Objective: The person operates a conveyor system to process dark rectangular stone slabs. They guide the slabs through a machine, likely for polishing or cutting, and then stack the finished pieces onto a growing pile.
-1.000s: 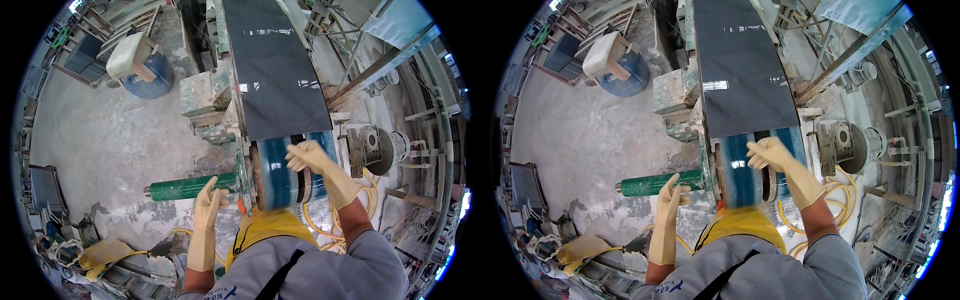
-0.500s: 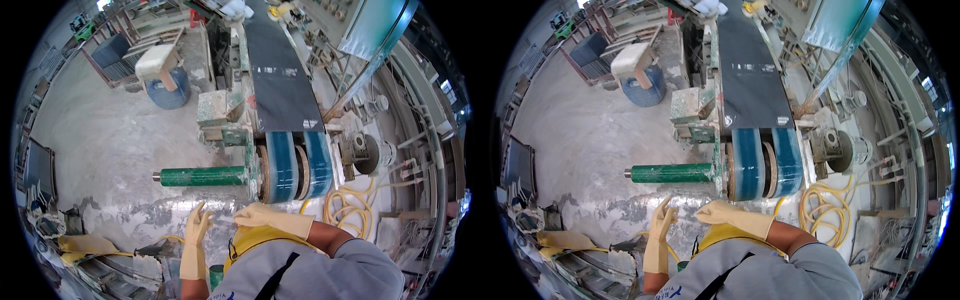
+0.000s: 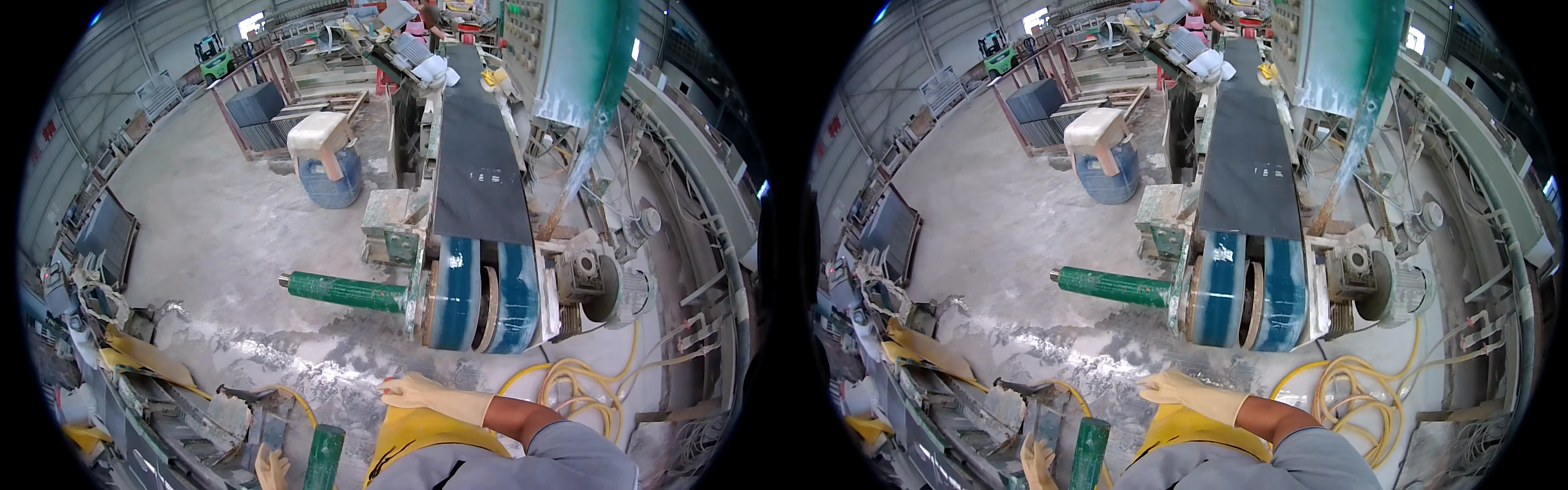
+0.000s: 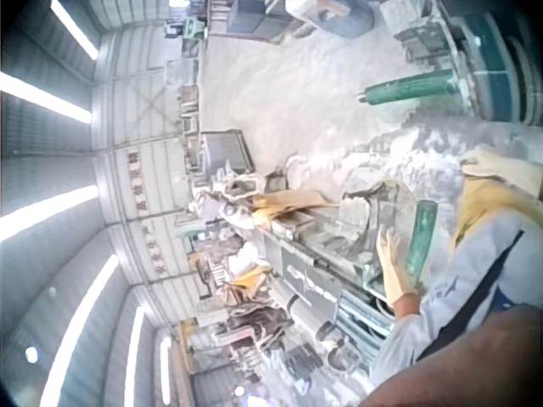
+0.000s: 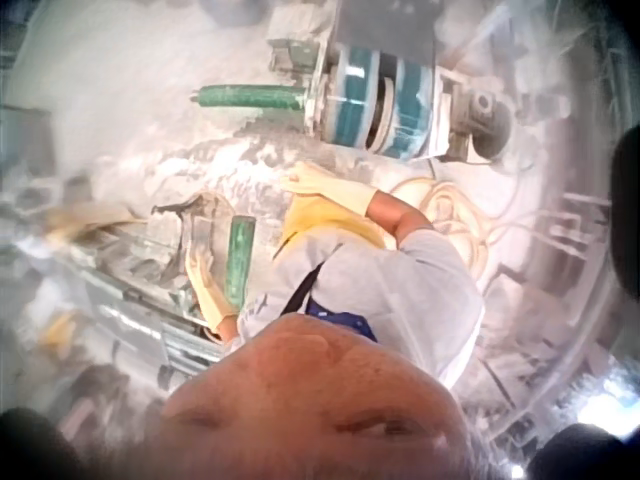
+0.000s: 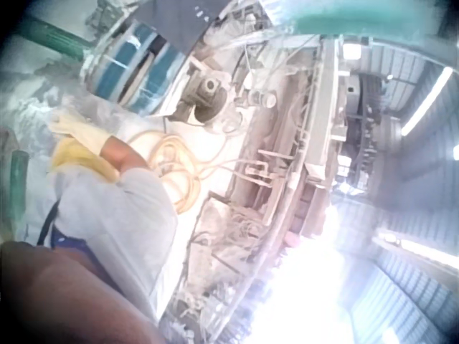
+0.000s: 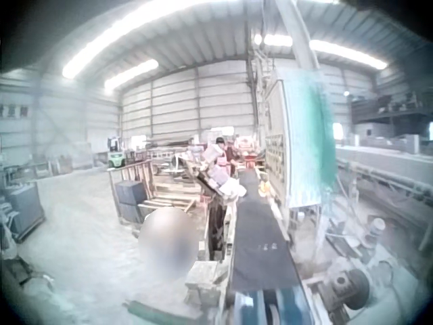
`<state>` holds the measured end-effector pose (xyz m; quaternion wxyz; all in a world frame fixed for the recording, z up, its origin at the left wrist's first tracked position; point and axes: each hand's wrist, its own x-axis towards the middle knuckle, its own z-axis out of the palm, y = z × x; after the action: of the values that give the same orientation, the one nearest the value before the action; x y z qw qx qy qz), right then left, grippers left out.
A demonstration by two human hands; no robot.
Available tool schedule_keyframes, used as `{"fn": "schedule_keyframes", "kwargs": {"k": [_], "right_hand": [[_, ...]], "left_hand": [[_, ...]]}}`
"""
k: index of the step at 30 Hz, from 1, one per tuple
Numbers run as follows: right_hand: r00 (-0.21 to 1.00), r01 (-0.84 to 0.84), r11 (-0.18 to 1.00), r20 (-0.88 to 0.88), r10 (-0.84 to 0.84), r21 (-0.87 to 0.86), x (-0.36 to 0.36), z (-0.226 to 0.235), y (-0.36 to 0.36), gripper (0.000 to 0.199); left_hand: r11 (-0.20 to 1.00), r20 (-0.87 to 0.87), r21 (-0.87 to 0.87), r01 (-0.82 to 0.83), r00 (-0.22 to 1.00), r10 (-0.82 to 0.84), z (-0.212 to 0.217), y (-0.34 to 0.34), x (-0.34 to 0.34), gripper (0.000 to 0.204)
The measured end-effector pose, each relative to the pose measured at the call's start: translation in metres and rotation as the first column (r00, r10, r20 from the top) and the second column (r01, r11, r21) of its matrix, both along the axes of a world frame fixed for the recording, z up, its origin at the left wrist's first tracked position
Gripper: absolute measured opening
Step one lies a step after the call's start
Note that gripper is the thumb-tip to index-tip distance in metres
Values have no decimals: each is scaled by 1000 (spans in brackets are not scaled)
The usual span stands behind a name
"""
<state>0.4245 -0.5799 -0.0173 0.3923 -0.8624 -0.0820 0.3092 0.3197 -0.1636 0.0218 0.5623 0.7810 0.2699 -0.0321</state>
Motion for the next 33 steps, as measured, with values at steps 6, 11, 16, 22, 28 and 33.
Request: {"fn": "schedule_keyframes", "kwargs": {"k": [6, 11, 16, 22, 28, 33], "right_hand": [[997, -68, 993, 28, 66, 92, -54, -44, 4, 55], [1000, -14, 999, -12, 14, 49, -65, -58, 11, 53], [996, 84, 987, -52, -77, 136, -78, -114, 16, 47], [962, 245, 969, -127, -243, 4, -99, -199, 3, 35], [949, 200, 979, -240, -203, -35, -131, -150, 29, 17], [653, -522, 758, 389, 650, -390, -105, -149, 46, 24]], "left_hand": [[917, 44, -110, -384, 920, 390, 54, 0, -83, 54], [910, 211, 199, -363, 923, 322, 40, 41, -101, 62], [848, 402, 192, -495, 828, 392, -52, 138, -143, 57], [535, 350, 634, -559, 824, 447, -26, 189, -180, 52], [408, 434, 616, -673, 723, 537, -51, 255, -233, 46], [470, 465, 67, -880, 445, 766, -58, 290, -243, 47]]}}
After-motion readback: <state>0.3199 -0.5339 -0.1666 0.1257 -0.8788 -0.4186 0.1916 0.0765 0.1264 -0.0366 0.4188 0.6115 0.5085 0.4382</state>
